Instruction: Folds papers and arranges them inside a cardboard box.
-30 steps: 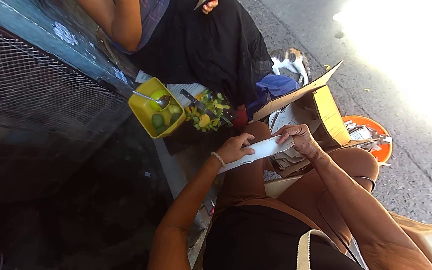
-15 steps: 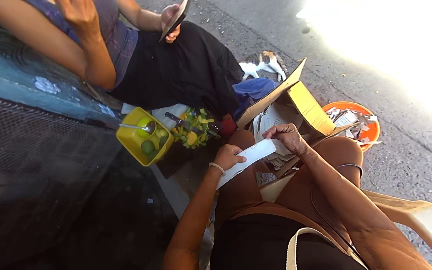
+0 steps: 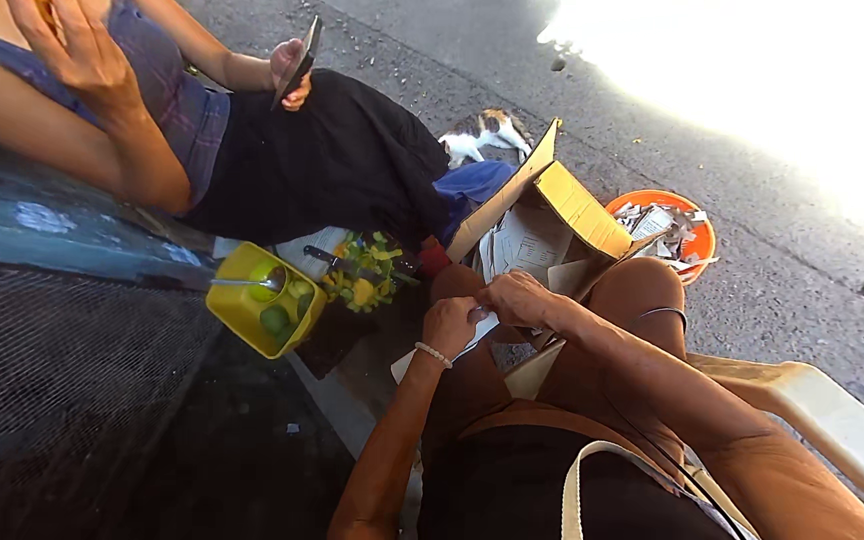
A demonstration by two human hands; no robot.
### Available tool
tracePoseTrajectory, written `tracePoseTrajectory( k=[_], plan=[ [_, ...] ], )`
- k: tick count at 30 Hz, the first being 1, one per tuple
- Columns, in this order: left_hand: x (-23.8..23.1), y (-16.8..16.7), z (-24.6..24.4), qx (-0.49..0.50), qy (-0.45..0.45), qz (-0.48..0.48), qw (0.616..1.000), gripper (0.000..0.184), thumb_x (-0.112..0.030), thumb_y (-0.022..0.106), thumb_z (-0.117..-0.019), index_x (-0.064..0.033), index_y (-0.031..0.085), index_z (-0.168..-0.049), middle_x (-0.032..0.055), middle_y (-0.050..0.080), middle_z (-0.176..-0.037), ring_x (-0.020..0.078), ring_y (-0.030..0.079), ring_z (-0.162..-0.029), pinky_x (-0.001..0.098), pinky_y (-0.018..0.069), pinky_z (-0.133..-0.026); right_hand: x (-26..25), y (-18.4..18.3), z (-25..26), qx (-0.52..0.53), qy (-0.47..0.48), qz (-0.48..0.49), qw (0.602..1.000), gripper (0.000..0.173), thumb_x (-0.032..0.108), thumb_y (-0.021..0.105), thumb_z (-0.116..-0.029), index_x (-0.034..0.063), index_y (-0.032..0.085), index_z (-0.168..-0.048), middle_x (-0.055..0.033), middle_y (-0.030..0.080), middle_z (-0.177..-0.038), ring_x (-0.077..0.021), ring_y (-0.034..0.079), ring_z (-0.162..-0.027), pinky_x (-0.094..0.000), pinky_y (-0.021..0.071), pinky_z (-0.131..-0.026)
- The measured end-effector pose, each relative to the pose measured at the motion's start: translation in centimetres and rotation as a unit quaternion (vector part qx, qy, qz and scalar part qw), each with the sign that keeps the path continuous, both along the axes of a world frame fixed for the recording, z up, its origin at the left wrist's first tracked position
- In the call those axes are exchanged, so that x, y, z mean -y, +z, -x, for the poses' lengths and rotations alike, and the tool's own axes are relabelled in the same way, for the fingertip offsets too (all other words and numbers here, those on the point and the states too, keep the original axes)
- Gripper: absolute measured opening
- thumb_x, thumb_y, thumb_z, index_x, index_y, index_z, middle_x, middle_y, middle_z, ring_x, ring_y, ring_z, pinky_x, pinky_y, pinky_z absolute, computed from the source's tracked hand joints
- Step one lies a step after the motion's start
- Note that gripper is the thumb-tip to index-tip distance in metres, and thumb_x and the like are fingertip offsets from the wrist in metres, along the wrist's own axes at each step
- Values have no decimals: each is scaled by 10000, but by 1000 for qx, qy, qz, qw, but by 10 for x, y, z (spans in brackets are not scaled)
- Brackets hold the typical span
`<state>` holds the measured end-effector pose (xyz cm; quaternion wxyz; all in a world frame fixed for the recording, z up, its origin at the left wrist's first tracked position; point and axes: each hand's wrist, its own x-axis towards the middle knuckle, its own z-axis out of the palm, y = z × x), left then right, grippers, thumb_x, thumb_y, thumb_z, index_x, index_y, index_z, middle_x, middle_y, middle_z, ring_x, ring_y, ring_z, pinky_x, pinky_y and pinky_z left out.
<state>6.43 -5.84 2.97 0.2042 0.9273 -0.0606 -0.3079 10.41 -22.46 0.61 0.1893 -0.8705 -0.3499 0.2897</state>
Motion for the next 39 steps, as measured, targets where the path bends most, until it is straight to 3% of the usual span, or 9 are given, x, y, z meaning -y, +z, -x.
tracePoseTrajectory(
  k=[5,11,15,19,25,29,33,35,39],
  plan=[
    [-22,9,13,67,-16,39,997,320,-249,541,-1061,-9,751,-1045,160,737,-1003,300,697,-1010,497,513,-940,18,-2,5,15,-26,-56,998,213,202,576,-1036,79,748,-1015,-146,718,-913,-347,685,-924,-569,489,-851],
    [-59,5,19,37,39,37,998,300,-246,564,-1052,-19,759,-1038,148,734,-957,276,689,-966,484,507,-921,68,-15,-11,66,-170,-4,983,62,37,689,-914,63,743,-932,-159,715,-884,-394,684,-902,-622,501,-796],
    [-38,1,16,42,27,68,996,302,-255,561,-1052,-29,761,-1026,137,733,-944,267,689,-946,483,512,-898,33,14,10,115,-69,-62,989,267,273,651,-1004,52,726,-1133,-172,709,-1097,-390,641,-1125,-613,476,-967],
    [-19,12,11,72,-4,81,994,290,-245,572,-1050,-23,758,-1024,148,740,-979,295,702,-986,511,519,-915,2,20,23,76,7,17,997,169,78,582,-992,59,690,-1121,-154,712,-1024,-358,669,-996,-554,460,-854],
    [-47,19,20,67,9,145,987,254,-263,672,-995,-32,779,-994,104,745,-895,191,695,-859,423,535,-843,24,20,23,120,-14,-68,990,111,90,622,-974,67,729,-955,-124,718,-884,-322,686,-870,-521,478,-777],
    [-84,15,39,63,74,156,983,224,-236,706,-972,-26,784,-968,89,746,-880,140,682,-830,371,531,-832,52,7,17,129,-45,-85,987,90,67,666,-952,63,727,-886,-125,702,-817,-330,687,-812,-553,486,-759],
    [-156,12,66,30,174,89,980,229,-149,627,-1016,40,751,-1056,167,756,-991,259,730,-950,451,550,-960,111,-14,-2,100,-193,-31,976,57,27,700,-899,76,704,-870,-164,682,-798,-408,670,-789,-661,481,-675],
    [-178,8,78,66,273,122,952,197,-121,633,-1012,53,727,-1020,120,744,-908,156,713,-842,343,573,-862,128,-13,-11,104,-231,-60,966,121,-2,679,-919,63,676,-817,-164,653,-742,-399,653,-730,-642,454,-617],
    [-139,3,70,152,331,265,893,175,-69,559,-1031,57,673,-993,77,715,-867,107,699,-800,300,592,-799,99,2,-10,48,-223,-129,965,207,51,608,-1007,43,660,-807,-126,607,-692,-309,618,-684,-560,461,-639]
  ],
)
